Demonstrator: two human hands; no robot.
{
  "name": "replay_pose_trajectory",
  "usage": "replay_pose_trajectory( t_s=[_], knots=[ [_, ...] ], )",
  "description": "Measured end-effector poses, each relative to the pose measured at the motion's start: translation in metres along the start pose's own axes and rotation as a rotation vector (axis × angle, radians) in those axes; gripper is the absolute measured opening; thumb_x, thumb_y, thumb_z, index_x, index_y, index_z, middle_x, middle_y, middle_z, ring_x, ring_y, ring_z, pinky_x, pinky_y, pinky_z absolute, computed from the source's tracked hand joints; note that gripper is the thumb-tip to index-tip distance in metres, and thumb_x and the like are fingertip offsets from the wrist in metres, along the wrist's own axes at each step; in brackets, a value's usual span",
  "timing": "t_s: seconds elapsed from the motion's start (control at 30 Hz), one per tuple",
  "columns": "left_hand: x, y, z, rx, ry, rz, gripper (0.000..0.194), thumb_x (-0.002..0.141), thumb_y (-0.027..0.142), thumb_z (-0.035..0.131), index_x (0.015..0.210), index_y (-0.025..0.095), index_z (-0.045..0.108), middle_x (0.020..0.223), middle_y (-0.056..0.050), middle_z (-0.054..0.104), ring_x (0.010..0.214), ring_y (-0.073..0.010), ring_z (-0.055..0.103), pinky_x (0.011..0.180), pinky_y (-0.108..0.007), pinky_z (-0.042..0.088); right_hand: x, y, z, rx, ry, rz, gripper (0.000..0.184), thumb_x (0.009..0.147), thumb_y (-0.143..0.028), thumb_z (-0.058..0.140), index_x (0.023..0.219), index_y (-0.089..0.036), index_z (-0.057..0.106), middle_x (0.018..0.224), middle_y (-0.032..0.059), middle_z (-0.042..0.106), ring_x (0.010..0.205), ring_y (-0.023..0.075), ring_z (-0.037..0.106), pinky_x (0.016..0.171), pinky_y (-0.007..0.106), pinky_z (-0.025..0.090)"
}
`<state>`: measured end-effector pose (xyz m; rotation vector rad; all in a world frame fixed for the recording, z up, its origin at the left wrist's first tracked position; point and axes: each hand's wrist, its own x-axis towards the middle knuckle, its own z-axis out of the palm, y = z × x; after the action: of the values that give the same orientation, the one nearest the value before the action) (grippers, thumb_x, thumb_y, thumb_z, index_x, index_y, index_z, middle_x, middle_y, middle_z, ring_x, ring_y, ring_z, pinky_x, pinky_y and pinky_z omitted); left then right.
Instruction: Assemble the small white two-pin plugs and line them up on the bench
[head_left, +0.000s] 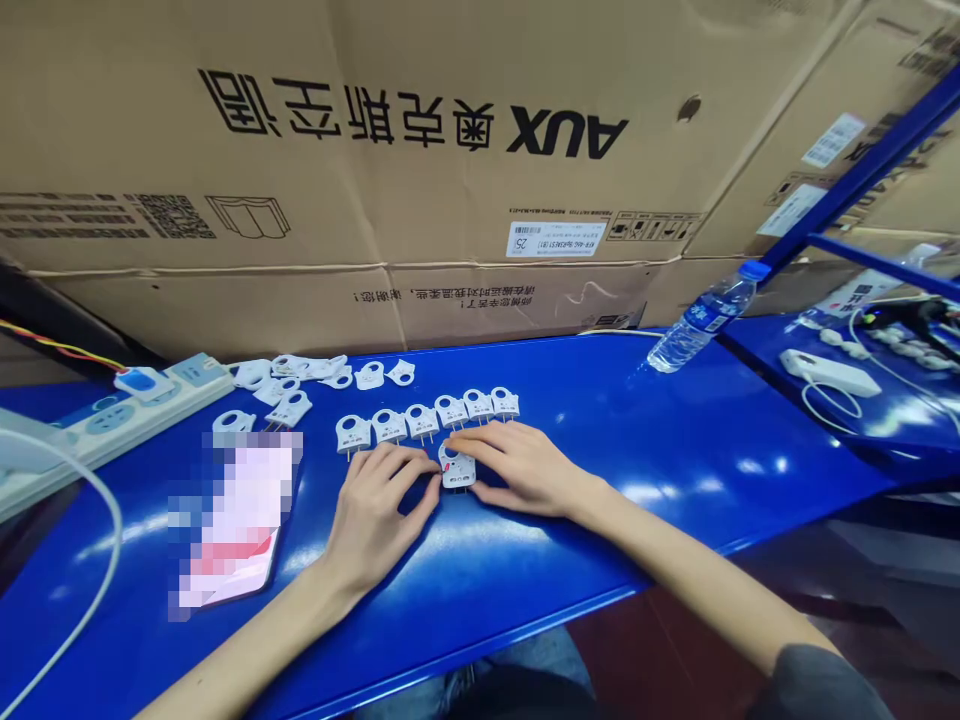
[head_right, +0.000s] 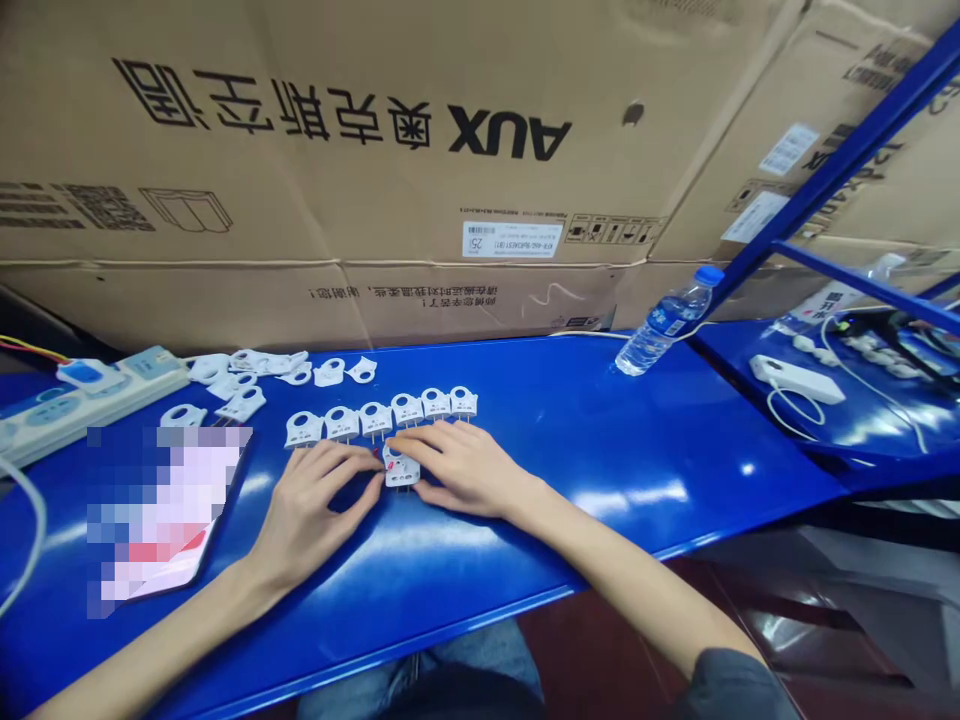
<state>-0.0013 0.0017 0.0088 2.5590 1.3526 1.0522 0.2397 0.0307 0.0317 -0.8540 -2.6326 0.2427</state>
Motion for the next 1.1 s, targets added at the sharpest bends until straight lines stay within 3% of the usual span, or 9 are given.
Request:
replay_pose_trajectory(
  t_s=[0.63,1.1],
  knots=[
    [-0.0037,0.0019,0.0011,-0.057,0.027,-0.036,0.012,0.101,0.024,0.053,0.101,0.023,0.065,0.089,0.000,0.073,0.080,-0.0180,0.067,0.075,-0.035,0.049,-0.0006,-0.0014,0.0042,-0.065,0.062,-0.033,0.044,0.101,-0.027,0.056,0.144,-0.018,0.054,0.145,0.0102,0.063,0.123,0.0238,0.063,0.096,0.039,0.055],
    [-0.0023,0.0028,0.0013,-0.017,0.004,-0.045,0.011,0.101,0.025,0.055,0.096,0.021,0.063,0.089,-0.001,0.071,0.082,-0.0191,0.064,0.075,-0.035,0.041,-0.0008,-0.0011,0.0026,-0.040,0.042,-0.014,0.045,0.102,-0.029,0.055,0.145,-0.020,0.053,0.145,0.0114,0.062,0.125,0.0242,0.063,0.099,0.040,0.055]
  ],
)
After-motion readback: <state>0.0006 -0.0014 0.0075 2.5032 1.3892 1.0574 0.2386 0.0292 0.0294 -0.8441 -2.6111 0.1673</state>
